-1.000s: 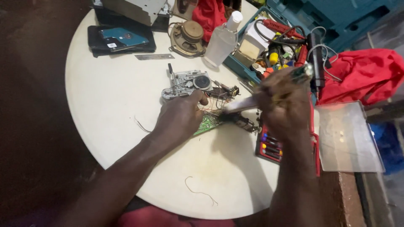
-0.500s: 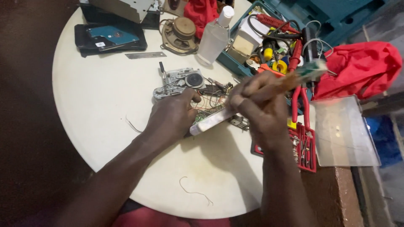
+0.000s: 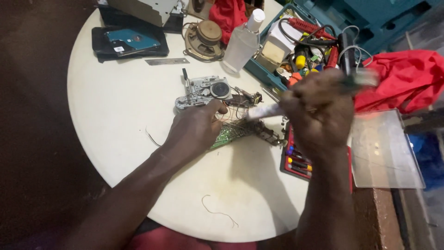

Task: The person cleans a disassembled electronic device on a white table. They apply liquid from a bottle onto the circuit board and use a brush to scrub the surface, then use a screwdriver to adjust components.

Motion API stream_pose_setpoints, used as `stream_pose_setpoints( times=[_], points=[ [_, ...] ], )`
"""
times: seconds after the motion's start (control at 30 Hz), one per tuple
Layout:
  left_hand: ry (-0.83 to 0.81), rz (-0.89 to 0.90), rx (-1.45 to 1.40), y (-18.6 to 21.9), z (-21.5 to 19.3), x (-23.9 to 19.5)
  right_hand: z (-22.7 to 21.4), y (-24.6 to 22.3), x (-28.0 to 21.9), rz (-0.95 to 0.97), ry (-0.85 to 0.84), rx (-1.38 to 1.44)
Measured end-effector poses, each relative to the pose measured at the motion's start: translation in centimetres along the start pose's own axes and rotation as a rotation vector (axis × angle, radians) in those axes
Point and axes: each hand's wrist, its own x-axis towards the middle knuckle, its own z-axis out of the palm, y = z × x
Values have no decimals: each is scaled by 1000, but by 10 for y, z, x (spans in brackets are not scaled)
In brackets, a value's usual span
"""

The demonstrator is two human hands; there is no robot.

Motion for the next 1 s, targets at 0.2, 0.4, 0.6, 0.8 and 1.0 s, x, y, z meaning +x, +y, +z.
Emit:
stream_pose_setpoints(
  times=[0.2, 0.4, 0.6, 0.8, 1.0],
  points=[
    [74, 116, -8, 7, -11, -17, -10, -9, -18, 82, 312, 214],
    [474, 445, 170, -9, -17, -73, -37, 5, -49, 224, 447, 317],
    [428, 186, 385, -35, 9, -83, 5, -1, -42, 115, 169, 529],
    [429, 176, 271, -35, 21, -72, 38, -13, -23, 55, -53, 519],
    [418, 141, 223, -32, 23, -70, 32, -6, -22, 18, -5, 545]
  ],
)
